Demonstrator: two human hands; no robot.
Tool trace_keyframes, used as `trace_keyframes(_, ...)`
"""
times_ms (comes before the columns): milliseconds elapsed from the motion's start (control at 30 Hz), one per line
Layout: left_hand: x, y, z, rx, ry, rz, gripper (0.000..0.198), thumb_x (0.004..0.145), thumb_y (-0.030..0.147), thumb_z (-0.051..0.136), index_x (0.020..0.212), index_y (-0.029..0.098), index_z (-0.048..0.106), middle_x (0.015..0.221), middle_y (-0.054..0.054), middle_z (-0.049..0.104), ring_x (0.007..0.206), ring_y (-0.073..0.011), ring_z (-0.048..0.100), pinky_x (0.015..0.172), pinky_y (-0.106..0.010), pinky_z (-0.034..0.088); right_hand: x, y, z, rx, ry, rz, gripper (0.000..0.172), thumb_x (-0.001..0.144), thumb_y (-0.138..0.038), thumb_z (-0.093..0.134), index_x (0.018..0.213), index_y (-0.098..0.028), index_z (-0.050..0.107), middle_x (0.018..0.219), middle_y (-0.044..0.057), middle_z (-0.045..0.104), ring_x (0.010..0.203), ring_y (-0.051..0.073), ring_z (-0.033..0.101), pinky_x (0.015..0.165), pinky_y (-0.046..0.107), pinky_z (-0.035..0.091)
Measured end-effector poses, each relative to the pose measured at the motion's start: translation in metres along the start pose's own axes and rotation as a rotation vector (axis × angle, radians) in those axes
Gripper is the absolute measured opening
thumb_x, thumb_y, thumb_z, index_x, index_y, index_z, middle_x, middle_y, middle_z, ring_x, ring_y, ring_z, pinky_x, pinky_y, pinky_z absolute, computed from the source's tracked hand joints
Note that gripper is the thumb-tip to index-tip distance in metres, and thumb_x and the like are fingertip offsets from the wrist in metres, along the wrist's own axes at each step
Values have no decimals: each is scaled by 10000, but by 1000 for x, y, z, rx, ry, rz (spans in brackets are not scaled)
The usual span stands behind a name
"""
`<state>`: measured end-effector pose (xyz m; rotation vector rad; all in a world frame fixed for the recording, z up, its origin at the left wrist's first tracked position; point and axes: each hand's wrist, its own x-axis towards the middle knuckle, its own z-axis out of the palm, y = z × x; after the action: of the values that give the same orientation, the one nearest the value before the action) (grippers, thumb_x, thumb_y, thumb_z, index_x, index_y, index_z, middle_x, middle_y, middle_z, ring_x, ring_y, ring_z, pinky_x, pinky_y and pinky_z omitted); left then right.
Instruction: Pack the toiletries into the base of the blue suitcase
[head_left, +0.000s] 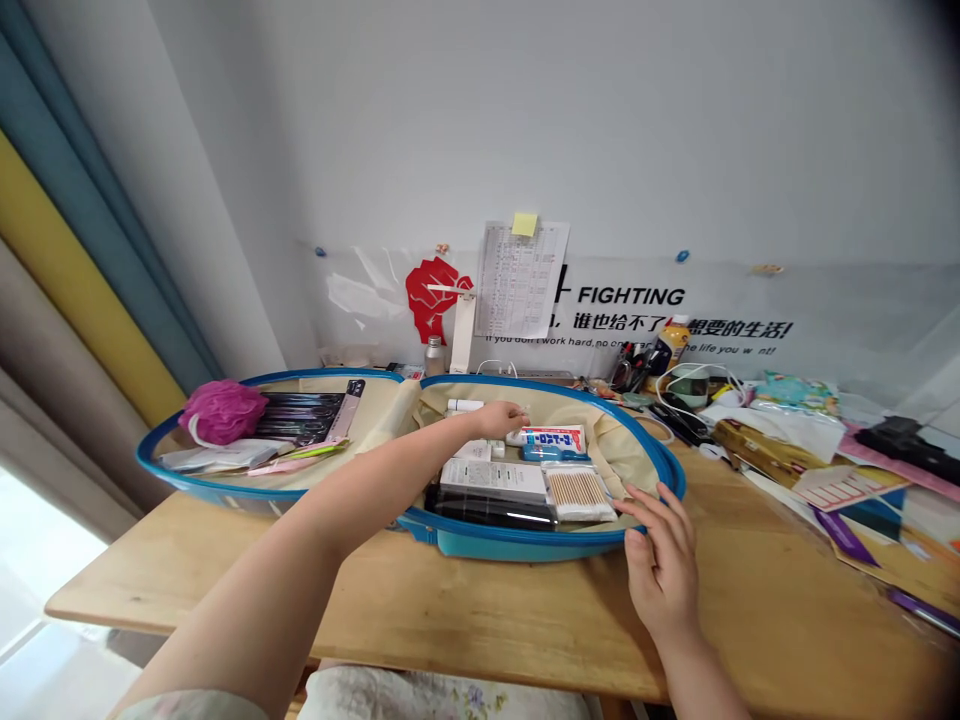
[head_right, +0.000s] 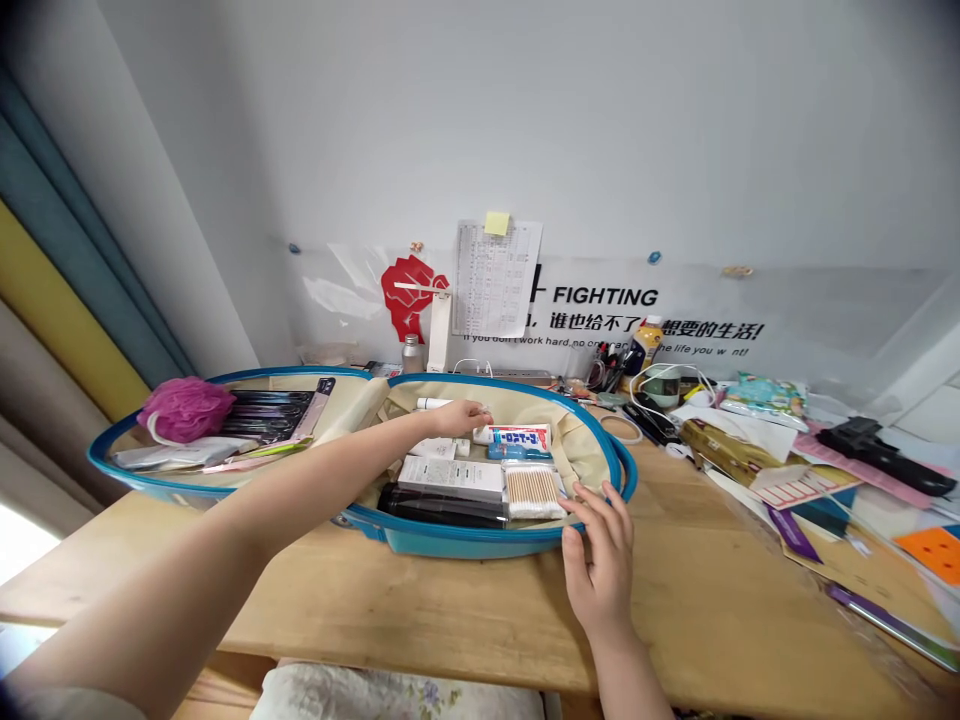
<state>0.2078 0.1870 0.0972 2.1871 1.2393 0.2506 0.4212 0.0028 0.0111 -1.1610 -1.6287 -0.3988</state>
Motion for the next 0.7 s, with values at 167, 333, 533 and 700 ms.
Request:
trace_keyframes(167,6,-10,1,9,9,-14,323,953,348,391,1111,163,605,1072,-54,663,891,-141,613,733,-221,473,0,0,-1,0,-18,-7,262,931,-299,407,1052,-216,624,1152,107,637,1296,310,435,1007,543,383)
trace_keyframes(333,3,-11,4,77,-59,-36,278,948,318,400,1091,147,566,963,-68,683,700,-125,631,589,-217,461,0,-1,-1,15,-8,1,247,923,-285,423,1048,-222,627,1146,99,640,1301,309,428,1011,545,380)
trace_keyframes(533,-1,-4,9,248,-44,37,170,905,300,509,1016,187,572,1006,-70,687,909,-191,637,738,-256,469,-1,0,-1,2,-20,13,258,925,-303,419,1044,-219,632,1144,104,642,1296,309,438,1010,542,390)
trace_keyframes(700,1,-3,14,384,-59,85,190,893,226,496,1056,187,587,1115,-96,671,1014,-221,622,794,-270,458,0,-2,-1,6,-9,6,257,923,-296,417,1043,-222,633,1146,102,643,1296,312,440,1013,552,388)
